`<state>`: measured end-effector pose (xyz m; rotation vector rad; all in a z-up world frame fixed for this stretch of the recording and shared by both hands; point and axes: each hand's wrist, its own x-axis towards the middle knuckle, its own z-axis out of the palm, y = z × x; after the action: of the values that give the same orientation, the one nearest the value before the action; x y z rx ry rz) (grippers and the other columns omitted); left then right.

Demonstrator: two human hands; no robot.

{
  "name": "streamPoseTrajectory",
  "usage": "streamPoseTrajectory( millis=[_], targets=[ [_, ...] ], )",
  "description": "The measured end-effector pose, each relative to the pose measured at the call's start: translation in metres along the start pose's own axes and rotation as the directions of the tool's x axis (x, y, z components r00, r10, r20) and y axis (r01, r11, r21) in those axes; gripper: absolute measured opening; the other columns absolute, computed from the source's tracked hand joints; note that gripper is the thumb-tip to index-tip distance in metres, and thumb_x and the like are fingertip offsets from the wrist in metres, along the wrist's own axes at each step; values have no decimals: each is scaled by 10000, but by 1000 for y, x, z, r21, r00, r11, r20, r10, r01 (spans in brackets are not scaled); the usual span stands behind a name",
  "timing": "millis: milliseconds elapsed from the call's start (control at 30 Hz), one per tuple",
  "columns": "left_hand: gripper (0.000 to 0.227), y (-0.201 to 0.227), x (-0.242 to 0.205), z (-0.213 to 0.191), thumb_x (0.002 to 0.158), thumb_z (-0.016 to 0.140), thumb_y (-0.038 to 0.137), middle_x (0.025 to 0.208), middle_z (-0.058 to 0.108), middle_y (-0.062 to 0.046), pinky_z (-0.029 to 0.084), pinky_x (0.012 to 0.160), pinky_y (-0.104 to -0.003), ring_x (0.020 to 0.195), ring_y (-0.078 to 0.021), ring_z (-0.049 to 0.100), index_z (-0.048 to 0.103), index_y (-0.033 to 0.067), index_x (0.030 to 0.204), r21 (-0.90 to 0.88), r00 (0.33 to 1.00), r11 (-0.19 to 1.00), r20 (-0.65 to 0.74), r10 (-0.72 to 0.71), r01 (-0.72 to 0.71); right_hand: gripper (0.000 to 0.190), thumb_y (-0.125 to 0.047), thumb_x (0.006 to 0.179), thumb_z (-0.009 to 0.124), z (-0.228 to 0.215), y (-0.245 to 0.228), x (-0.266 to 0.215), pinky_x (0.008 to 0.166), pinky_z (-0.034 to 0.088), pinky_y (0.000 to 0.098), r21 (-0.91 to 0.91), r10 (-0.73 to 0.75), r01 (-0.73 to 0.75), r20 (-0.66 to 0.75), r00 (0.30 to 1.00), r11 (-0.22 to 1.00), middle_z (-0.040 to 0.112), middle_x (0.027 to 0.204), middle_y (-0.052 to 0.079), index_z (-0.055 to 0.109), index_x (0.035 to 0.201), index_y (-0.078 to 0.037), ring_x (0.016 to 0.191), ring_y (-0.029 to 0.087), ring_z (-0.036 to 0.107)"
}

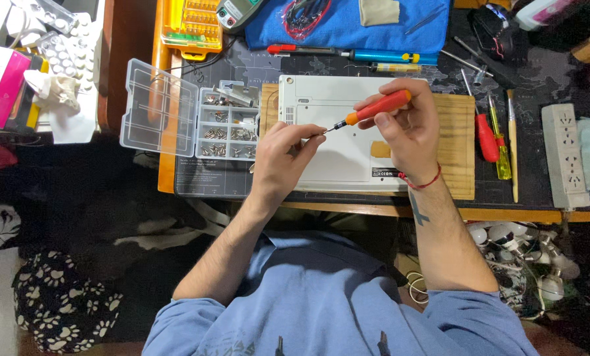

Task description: The person uses a screwdriver to fasten screws into the back panel of a white electronic device. They retrieve screws from a compartmentalized case and tighten them into multiple screw holes on the device's casing.

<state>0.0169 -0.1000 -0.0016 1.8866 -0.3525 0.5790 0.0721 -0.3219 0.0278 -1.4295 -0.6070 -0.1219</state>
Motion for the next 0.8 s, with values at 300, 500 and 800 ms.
streamPoseTrajectory(
  millis=[300,500,800],
  targets=[
    [141,5,2,0,884,814,41,758,716,-28,564,649,-276,639,-177,609,766,125,987,148,988,980,-50,144,-135,317,-97,996,653,4,-2,-1,815,635,399,-113,-121,127,59,991,985,704,1053,315,482,1201,75,996,384,752],
    [142,3,2,2,879,817,48,746,706,0,563,655,-262,620,-153,594,759,146,963,174,982,972,-79,174,-158,291,-46,982,645,1,0,-2,806,636,395,-133,-154,167,100,983,977,703,1055,310,490,1184,96,1000,398,753],
    [154,3,1,0,876,819,53,780,724,-11,564,657,-274,642,-169,609,752,145,981,187,983,968,-55,178,-165,252,-16,995,611,2,1,-2,815,630,411,-134,-207,225,136,969,965,693,1049,293,481,1173,106,1027,398,742]
  ],
)
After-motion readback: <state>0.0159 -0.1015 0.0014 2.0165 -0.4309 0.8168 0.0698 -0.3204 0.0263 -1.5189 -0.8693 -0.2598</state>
